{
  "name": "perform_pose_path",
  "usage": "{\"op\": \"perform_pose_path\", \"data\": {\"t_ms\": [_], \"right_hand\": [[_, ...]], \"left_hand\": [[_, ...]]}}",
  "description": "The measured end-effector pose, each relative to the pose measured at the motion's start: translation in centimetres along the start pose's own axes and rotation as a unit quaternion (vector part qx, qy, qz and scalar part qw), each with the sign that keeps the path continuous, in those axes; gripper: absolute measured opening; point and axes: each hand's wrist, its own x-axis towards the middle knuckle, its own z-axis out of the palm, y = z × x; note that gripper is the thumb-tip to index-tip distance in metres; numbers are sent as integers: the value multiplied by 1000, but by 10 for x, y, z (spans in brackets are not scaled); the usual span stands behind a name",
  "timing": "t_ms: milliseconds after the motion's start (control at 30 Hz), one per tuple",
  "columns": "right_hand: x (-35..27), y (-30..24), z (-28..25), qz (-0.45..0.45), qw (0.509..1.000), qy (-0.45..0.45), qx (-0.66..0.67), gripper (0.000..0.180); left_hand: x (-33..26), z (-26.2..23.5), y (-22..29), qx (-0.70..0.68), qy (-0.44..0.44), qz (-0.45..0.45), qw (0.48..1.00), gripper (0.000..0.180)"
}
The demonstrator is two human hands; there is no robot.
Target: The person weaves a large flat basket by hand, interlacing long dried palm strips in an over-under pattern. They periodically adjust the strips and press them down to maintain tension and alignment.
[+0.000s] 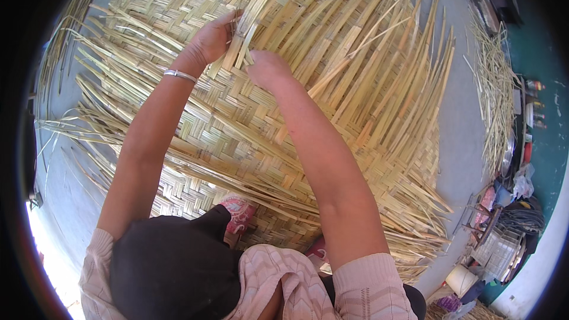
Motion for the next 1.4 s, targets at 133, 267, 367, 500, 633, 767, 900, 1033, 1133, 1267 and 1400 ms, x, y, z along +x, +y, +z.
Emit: {"op": "perform_pose_path", "data": {"t_ms": [133,267,367,500,633,767,900,1033,1133,1267,1400], "right_hand": [[-1,0,-1,18,1000,-7,16,31],[-2,-2,-1,35,999,-14,24,30],[-1,-5,-3,44,999,-26,18,32],[0,-8,-5,50,998,-43,-15,33],[0,-12,-5,55,997,-38,-45,28],[-3,-11,-2,38,998,-18,-50,29],[-6,-10,2,62,998,-12,-27,30],[-9,-7,5,39,999,25,-11,28],[-8,-3,7,46,999,21,4,25],[-10,3,11,26,998,47,33,24],[-12,5,10,10,997,62,44,25]], "left_hand": [[-6,-7,13,-89,-47,4,995,33],[-21,-11,17,-78,-10,32,996,23],[-29,-15,19,-7,39,47,998,17],[-33,-22,18,54,128,36,990,16],[-28,-26,20,98,205,-16,974,22],[-26,-21,21,229,292,91,924,25],[-33,-6,17,640,270,263,669,38],[-37,7,19,863,46,233,447,50],[-29,13,31,893,-35,181,410,41],[-18,20,45,902,-74,198,376,25],[-24,17,49,901,-99,191,376,22]]}}
